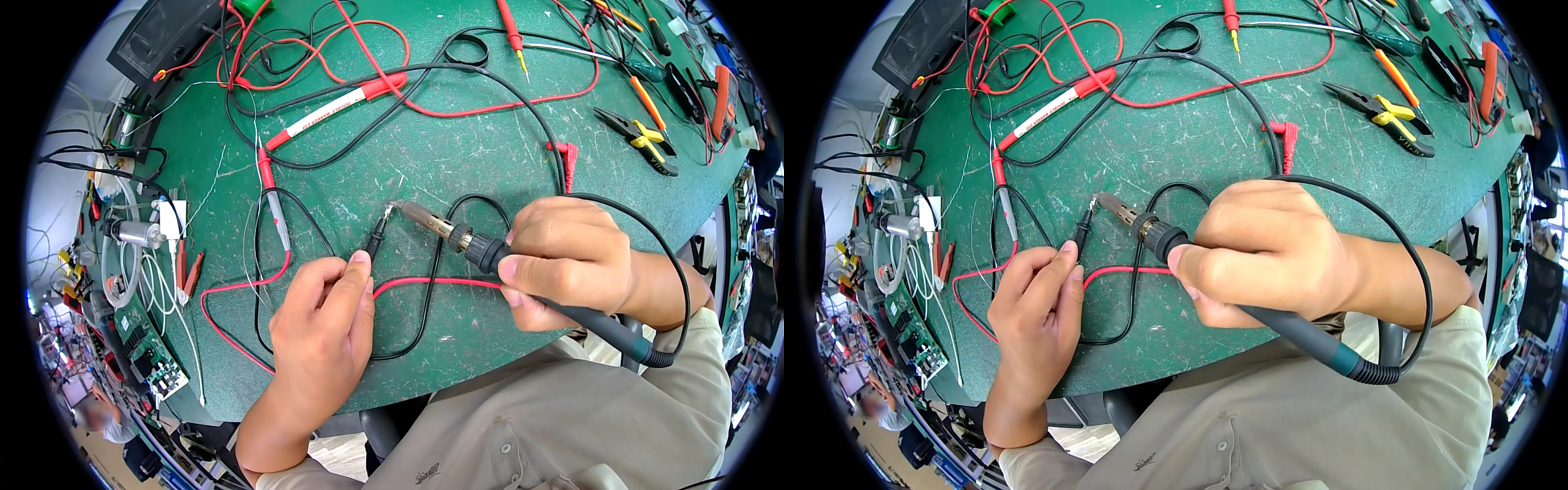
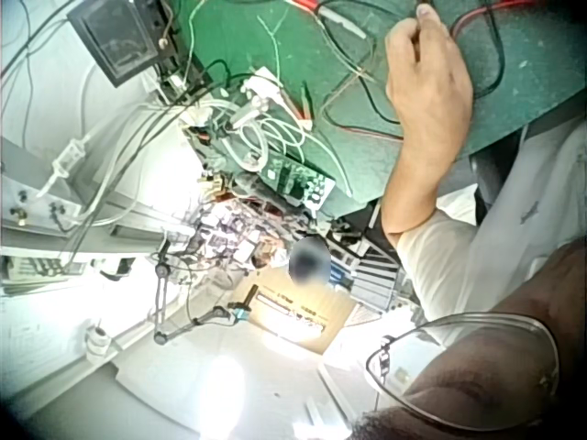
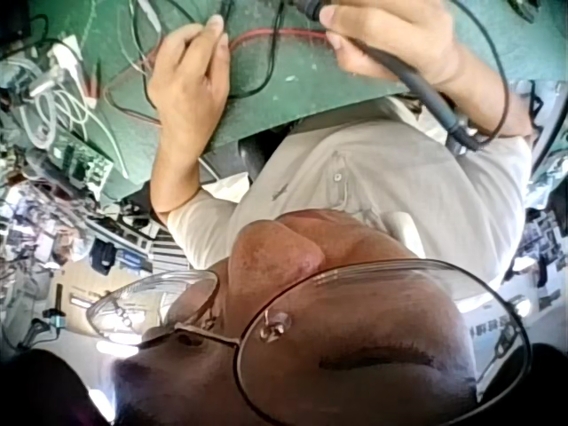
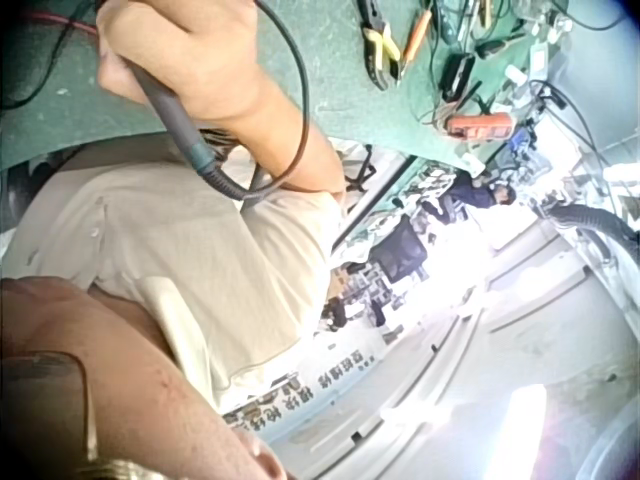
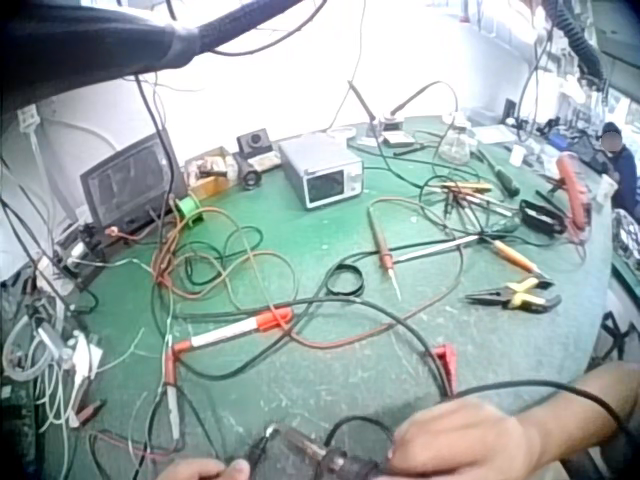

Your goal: The person solders a thin wire onto the metal pin of a connector using a soldering iron and solder on a workbench.

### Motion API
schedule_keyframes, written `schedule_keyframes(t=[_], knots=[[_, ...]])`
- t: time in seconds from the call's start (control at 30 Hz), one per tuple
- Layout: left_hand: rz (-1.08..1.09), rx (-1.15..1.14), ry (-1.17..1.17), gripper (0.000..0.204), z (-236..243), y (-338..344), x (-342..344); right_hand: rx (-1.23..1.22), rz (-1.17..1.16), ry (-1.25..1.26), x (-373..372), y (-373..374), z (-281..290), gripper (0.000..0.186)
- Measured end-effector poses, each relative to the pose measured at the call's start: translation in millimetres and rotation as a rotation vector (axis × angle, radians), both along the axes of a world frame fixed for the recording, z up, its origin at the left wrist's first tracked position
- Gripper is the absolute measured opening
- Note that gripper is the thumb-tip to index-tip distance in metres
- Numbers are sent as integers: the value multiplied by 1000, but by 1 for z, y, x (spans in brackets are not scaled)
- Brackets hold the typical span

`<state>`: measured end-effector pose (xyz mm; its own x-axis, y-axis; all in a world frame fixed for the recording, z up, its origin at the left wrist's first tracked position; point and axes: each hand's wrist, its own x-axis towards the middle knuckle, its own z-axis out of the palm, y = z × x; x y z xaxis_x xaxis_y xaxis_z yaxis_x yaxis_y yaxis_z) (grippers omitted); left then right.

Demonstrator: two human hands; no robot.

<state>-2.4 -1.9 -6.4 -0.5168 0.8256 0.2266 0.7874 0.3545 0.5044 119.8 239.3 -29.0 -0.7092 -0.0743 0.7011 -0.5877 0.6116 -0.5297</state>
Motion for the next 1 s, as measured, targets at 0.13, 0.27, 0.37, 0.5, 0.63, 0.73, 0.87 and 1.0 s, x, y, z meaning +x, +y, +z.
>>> schedule_keyframes(t=[0.13,0.27,0.37,0.5,0.63,0.73,0.87,1.0], knots=[[-7,6,6,31,0,1,0,56,17,5,1,1,1,20],[-14,15,7,31,0,1,-1,71,20,18,1,0,0,20],[-14,15,7,32,0,1,0,67,12,31,0,-1,-1,21],[-17,17,12,32,-1,1,0,60,25,30,1,-1,-1,20],[-11,13,4,31,-1,0,0,48,18,36,1,-2,-1,20],[-12,14,6,31,0,1,0,39,-2,41,1,-2,0,19],[-15,11,10,31,0,1,0,30,-1,34,1,-3,0,19],[-13,10,2,31,0,1,0,35,22,23,1,-3,0,19]])
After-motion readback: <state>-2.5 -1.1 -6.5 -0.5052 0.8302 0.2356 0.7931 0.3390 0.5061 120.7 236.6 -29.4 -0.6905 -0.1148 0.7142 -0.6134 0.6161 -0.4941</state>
